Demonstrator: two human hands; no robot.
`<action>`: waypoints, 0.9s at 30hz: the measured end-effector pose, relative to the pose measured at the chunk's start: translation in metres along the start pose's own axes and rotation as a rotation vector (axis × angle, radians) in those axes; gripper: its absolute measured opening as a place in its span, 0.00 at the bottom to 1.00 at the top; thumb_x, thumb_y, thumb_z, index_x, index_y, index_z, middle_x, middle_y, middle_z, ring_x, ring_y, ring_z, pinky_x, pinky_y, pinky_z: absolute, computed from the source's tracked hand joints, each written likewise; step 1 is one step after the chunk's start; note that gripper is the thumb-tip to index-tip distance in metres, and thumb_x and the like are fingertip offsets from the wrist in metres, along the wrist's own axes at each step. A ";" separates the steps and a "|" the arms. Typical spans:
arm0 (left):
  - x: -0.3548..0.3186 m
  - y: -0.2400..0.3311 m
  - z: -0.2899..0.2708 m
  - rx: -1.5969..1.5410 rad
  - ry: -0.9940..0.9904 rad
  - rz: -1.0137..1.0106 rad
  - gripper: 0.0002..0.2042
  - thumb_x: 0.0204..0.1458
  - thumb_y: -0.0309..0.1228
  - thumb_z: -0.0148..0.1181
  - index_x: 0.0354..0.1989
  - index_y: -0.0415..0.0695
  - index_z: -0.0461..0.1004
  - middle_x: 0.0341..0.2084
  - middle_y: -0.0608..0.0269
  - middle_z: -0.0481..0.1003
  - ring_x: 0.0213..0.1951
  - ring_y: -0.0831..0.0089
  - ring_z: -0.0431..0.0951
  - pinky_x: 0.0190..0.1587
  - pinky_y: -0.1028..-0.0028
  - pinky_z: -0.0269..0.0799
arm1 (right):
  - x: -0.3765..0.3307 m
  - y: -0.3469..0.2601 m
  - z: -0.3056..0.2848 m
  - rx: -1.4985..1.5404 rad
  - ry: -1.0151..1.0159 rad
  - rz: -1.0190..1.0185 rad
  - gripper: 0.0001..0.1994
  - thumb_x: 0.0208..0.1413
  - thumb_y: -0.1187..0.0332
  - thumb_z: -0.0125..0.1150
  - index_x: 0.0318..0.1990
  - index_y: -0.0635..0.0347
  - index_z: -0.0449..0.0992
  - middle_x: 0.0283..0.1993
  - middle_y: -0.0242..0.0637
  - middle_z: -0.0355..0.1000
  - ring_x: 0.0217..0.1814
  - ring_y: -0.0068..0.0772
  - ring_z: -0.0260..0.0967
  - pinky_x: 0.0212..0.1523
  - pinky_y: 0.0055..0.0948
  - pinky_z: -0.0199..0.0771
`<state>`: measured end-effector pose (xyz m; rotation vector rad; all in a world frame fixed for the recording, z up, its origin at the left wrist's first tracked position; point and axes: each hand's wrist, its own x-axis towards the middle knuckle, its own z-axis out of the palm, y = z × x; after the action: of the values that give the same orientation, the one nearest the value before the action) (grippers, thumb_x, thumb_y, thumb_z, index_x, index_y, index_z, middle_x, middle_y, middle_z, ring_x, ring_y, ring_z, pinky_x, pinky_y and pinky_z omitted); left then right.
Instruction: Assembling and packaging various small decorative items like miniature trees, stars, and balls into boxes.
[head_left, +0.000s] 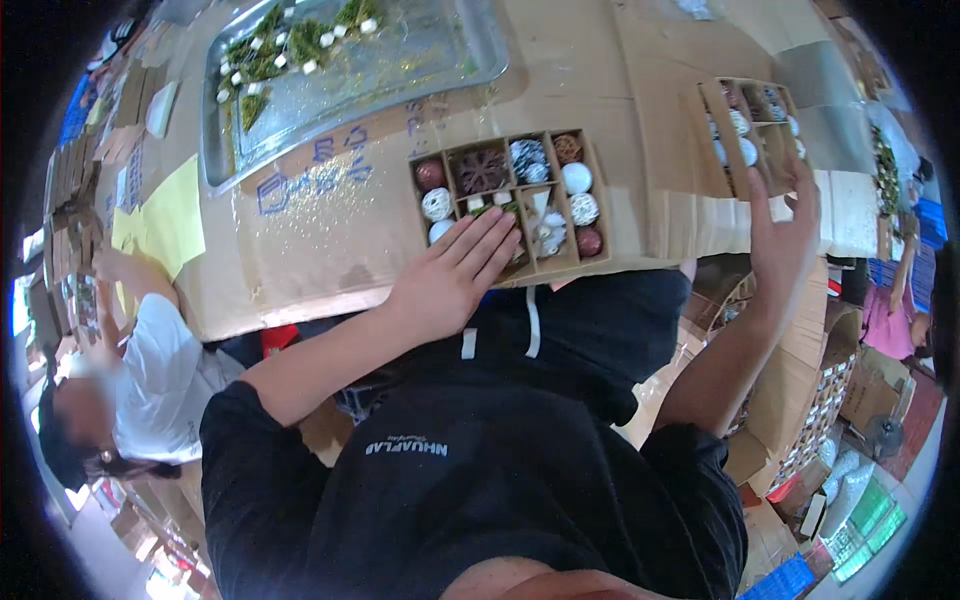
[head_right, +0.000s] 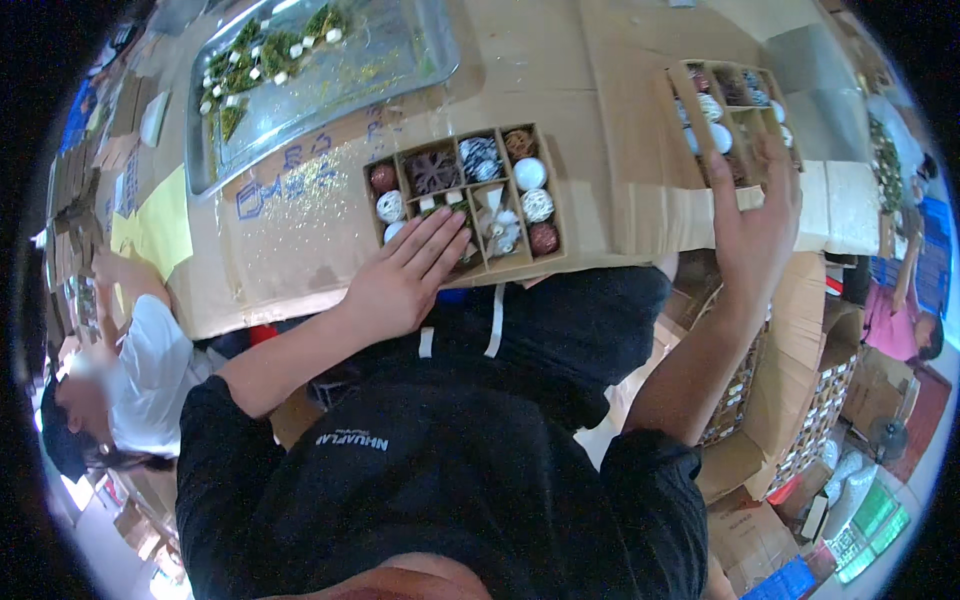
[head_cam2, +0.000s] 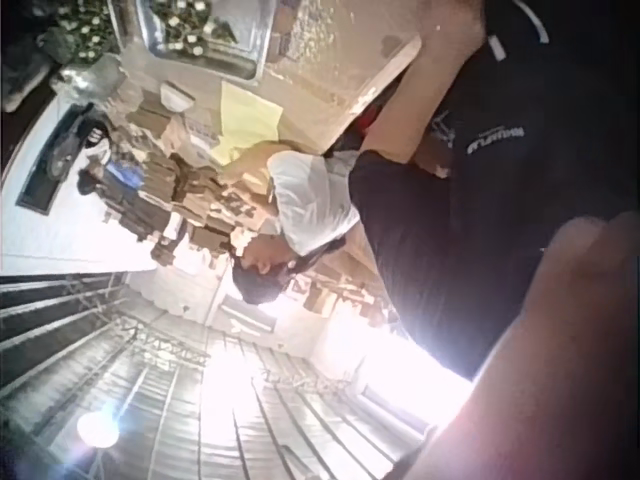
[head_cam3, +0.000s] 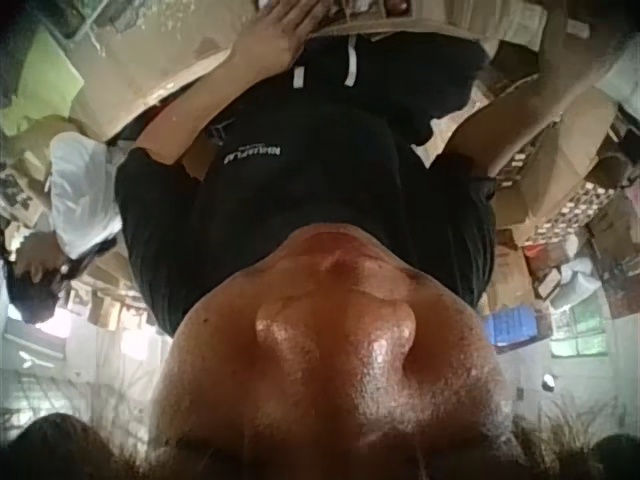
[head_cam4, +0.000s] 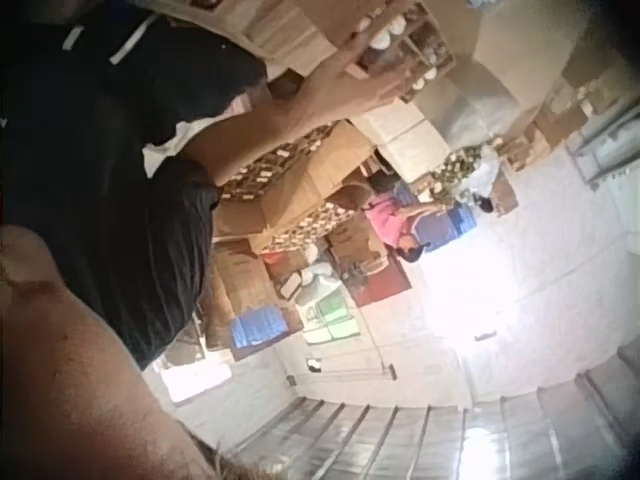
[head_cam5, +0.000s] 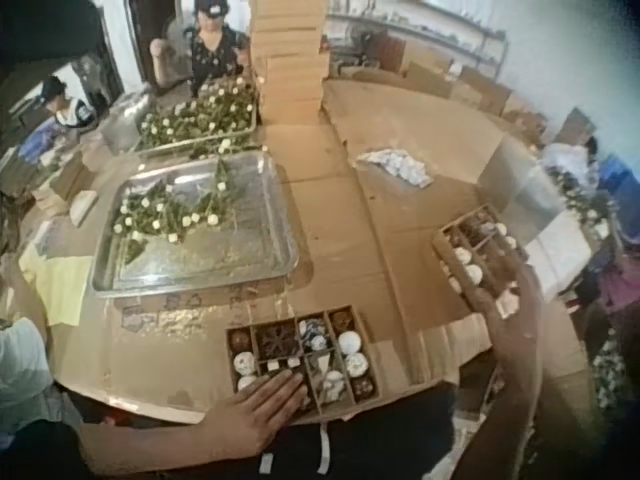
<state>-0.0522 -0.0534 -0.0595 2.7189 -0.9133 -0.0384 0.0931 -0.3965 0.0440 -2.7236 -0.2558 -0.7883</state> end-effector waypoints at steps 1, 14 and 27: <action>0.001 0.001 -0.001 -0.039 0.000 -0.010 0.35 0.47 0.27 0.57 0.68 0.35 0.60 0.69 0.47 0.59 0.72 0.53 0.56 0.72 0.57 0.52 | 0.002 0.024 0.004 -0.131 -0.052 -0.089 0.25 0.56 0.54 0.68 0.52 0.67 0.77 0.52 0.54 0.75 0.55 0.57 0.72 0.57 0.47 0.70; -0.021 0.000 -0.035 -0.384 0.157 -0.089 0.34 0.50 0.26 0.59 0.69 0.35 0.59 0.69 0.43 0.58 0.71 0.48 0.56 0.72 0.54 0.53 | 0.001 0.038 0.001 0.071 -0.141 0.019 0.13 0.60 0.67 0.62 0.49 0.66 0.77 0.51 0.49 0.74 0.52 0.49 0.73 0.54 0.40 0.71; -0.108 -0.041 0.028 0.076 0.578 -0.742 0.29 0.49 0.44 0.64 0.60 0.50 0.68 0.61 0.44 0.59 0.64 0.43 0.57 0.62 0.44 0.53 | 0.184 -0.095 0.126 0.115 -0.272 -0.394 0.13 0.62 0.63 0.54 0.44 0.62 0.79 0.43 0.52 0.76 0.49 0.58 0.73 0.49 0.48 0.72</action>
<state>-0.1175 0.0352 -0.1039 2.7215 0.2613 0.6044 0.2846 -0.2504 0.0641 -2.6982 -0.8894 -0.4700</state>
